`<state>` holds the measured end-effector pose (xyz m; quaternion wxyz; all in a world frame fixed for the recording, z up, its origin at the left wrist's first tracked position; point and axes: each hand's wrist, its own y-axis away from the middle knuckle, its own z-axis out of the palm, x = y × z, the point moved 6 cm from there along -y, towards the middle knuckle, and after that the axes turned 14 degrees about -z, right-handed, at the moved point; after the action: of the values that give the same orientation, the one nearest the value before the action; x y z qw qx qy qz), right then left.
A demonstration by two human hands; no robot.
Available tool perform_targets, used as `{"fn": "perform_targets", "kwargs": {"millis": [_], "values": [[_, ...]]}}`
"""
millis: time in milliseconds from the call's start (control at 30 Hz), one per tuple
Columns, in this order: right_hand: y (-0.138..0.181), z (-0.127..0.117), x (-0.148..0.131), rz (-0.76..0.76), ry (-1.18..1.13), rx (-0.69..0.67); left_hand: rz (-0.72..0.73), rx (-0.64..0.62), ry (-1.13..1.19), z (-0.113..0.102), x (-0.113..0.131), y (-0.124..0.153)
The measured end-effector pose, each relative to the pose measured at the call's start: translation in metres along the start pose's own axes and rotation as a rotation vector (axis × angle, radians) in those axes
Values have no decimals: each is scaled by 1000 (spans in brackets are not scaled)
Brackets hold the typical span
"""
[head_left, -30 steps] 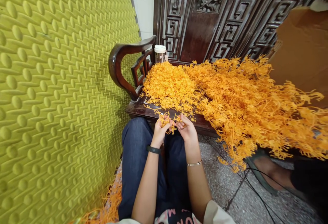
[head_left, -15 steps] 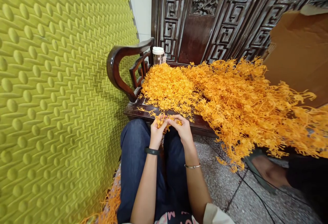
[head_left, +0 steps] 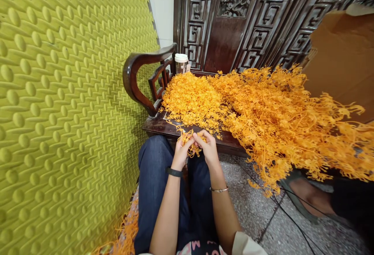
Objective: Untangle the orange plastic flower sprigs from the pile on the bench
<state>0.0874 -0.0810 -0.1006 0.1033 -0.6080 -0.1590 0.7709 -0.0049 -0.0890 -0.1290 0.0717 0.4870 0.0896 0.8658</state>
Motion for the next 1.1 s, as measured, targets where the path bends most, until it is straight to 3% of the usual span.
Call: {"fn": "perform_targets", "kwargs": {"millis": [233, 400, 600, 733, 833, 1100], "values": [[5, 12, 0, 20, -239, 150, -63, -87, 86, 1, 4, 2], [6, 18, 6, 52, -331, 196, -28, -125, 106, -2, 11, 3], [-4, -13, -2, -60, -415, 353, 39, -169, 336, -9, 22, 8], [-8, -16, -4, 16, -502, 239, 29, -161, 291, -3, 16, 6], [-6, -10, -1, 83, -530, 156, 6, -86, 306, -6, 10, 2], [-5, -11, 5, 84, -316, 105, 4, -74, 428, -15, 15, 1]]}}
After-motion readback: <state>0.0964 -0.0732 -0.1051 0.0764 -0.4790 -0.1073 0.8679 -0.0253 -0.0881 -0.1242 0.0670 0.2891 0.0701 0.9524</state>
